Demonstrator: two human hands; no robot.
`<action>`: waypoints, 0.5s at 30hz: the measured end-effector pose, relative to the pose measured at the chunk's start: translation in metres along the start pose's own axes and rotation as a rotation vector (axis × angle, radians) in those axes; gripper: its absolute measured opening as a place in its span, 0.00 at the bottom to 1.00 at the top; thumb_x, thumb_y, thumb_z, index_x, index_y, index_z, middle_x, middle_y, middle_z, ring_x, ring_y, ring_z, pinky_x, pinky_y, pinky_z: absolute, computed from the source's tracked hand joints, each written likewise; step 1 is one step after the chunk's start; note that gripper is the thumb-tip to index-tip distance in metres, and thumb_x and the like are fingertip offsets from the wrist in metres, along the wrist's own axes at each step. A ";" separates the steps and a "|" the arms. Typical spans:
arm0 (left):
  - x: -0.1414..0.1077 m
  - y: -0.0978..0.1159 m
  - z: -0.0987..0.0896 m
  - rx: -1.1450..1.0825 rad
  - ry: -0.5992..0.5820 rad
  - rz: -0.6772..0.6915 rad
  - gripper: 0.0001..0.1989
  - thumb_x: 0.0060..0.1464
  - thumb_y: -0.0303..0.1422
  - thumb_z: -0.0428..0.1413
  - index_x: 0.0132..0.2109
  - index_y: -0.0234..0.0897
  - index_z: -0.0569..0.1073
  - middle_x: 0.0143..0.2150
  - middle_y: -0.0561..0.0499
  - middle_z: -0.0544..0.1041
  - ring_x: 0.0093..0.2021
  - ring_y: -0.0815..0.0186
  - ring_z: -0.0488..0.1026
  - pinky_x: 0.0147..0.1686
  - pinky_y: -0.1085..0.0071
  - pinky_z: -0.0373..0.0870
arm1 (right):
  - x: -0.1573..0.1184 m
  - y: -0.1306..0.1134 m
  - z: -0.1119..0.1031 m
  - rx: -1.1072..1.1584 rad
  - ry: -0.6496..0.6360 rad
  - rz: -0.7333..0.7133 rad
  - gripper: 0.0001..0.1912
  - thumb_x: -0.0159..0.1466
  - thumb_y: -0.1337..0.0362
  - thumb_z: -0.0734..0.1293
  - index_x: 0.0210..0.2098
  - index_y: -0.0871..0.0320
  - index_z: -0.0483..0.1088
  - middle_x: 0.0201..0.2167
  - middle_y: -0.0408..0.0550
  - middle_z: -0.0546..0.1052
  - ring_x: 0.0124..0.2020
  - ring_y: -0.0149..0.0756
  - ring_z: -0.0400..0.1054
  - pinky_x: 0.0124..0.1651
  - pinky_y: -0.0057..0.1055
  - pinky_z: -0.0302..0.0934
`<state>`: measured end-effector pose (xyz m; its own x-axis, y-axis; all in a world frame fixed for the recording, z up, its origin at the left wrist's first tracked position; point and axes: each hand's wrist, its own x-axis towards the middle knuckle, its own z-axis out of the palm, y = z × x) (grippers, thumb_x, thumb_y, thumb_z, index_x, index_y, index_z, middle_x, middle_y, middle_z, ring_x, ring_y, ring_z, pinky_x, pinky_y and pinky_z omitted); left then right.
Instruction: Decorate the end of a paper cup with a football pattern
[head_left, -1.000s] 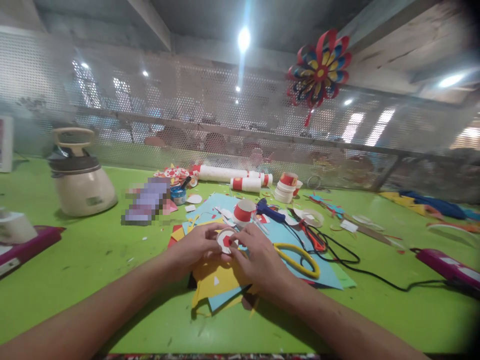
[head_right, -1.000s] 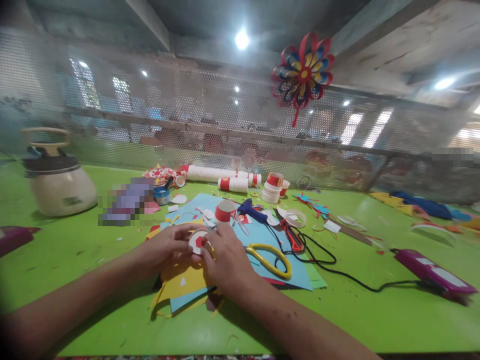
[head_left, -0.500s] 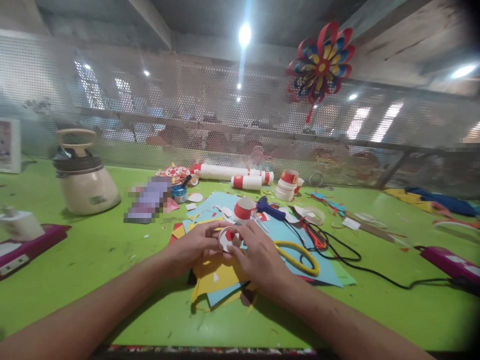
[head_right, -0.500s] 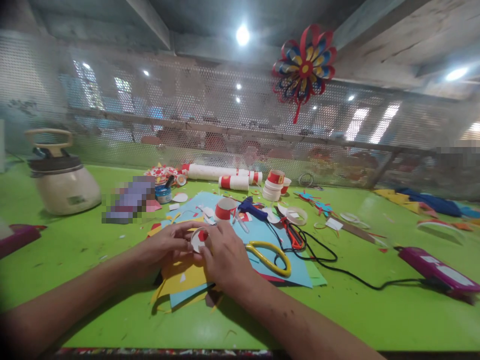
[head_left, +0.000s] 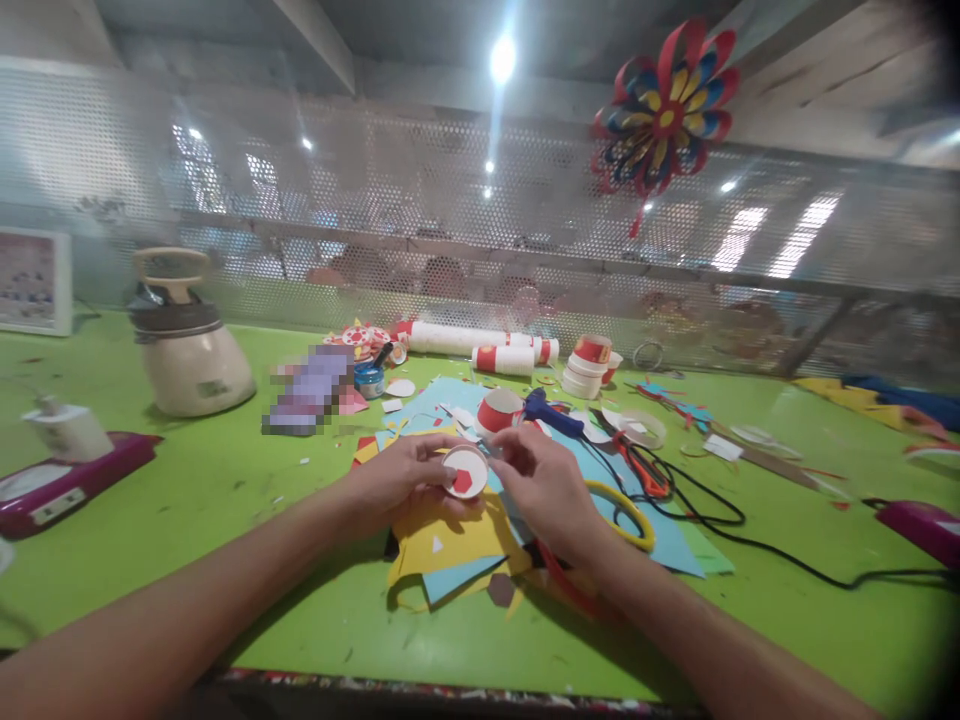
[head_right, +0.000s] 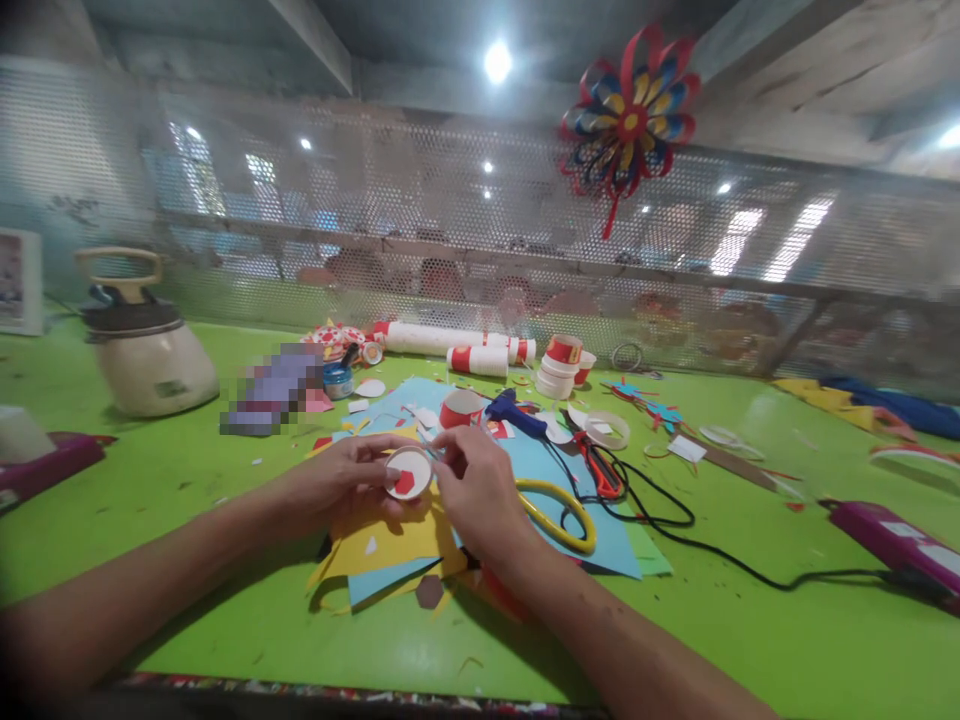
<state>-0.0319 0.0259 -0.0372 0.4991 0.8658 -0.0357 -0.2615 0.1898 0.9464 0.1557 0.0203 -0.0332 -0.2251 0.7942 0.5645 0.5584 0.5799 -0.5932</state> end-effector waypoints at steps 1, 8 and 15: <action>0.000 0.000 0.000 0.005 -0.002 0.002 0.16 0.47 0.23 0.62 0.45 0.28 0.73 0.33 0.42 0.79 0.31 0.62 0.78 0.30 0.71 0.78 | 0.002 0.001 -0.001 0.011 0.004 0.011 0.06 0.58 0.73 0.66 0.36 0.61 0.70 0.24 0.42 0.70 0.24 0.30 0.63 0.29 0.28 0.59; 0.001 -0.002 -0.001 0.038 -0.004 0.003 0.18 0.45 0.25 0.64 0.46 0.30 0.74 0.34 0.44 0.79 0.29 0.64 0.77 0.28 0.69 0.78 | -0.001 -0.004 -0.002 0.029 0.001 -0.037 0.03 0.58 0.72 0.65 0.31 0.60 0.70 0.25 0.43 0.70 0.26 0.31 0.64 0.30 0.28 0.59; 0.002 -0.005 -0.002 0.063 -0.001 -0.022 0.18 0.45 0.25 0.64 0.45 0.31 0.74 0.34 0.45 0.80 0.30 0.65 0.78 0.31 0.72 0.77 | -0.010 -0.012 -0.004 -0.191 -0.121 -0.227 0.05 0.62 0.72 0.64 0.33 0.61 0.72 0.32 0.50 0.70 0.33 0.37 0.64 0.35 0.33 0.60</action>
<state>-0.0308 0.0275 -0.0424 0.5049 0.8614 -0.0562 -0.1985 0.1792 0.9636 0.1538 0.0047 -0.0294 -0.4481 0.6711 0.5907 0.6203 0.7092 -0.3351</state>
